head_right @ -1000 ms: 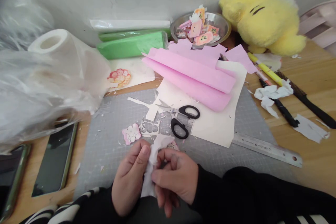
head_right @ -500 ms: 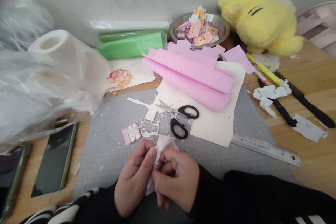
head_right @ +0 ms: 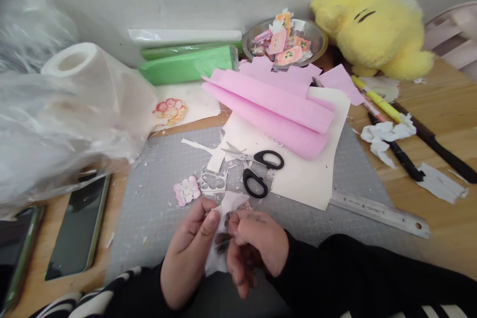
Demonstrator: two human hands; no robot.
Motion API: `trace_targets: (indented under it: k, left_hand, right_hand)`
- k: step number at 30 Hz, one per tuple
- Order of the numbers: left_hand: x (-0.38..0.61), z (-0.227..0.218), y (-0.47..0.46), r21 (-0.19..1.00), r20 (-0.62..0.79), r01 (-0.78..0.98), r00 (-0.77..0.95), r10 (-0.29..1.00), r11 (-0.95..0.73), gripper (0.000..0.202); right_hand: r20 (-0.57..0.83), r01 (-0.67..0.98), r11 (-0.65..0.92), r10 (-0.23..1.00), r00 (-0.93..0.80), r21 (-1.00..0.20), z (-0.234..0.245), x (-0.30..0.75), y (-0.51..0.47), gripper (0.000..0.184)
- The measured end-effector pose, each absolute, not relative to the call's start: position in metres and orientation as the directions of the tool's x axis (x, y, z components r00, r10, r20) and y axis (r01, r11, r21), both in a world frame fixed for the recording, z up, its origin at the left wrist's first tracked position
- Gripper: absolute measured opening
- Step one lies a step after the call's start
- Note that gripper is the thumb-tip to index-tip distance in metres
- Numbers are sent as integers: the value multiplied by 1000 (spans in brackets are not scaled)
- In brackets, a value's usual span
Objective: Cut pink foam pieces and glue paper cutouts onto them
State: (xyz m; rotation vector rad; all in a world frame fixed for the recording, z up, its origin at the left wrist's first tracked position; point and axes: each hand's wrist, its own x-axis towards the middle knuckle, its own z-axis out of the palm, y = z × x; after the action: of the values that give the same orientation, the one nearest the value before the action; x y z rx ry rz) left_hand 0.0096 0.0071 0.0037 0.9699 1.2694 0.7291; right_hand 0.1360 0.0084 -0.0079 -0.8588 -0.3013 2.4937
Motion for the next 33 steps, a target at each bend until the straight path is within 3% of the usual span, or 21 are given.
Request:
trace_targets:
  k: [5, 11, 20, 25, 33]
  left_hand:
    - [7, 2, 5, 893, -449, 72, 184, 874, 444, 20]
    - [9, 3, 5, 905, -424, 54, 210, 881, 423, 18]
    - [9, 4, 6, 883, -469, 73, 144, 871, 463, 20]
    - [8, 3, 6, 894, -448, 69, 182, 875, 443, 20]
    - [8, 3, 6, 898, -439, 95, 170, 882, 429, 23]
  right_hand:
    - [-613, -221, -886, 445, -653, -409, -4, 132, 10, 18]
    - [-640, -219, -908, 410, -650, -358, -2, 131, 13, 12]
    - [-442, -347, -890, 450, -776, -296, -12, 136, 10, 12]
    - [-572, -282, -901, 428, -700, -330, -7, 134, 9, 12]
    - [-639, -240, -916, 397, -659, -321, -9, 130, 11, 11]
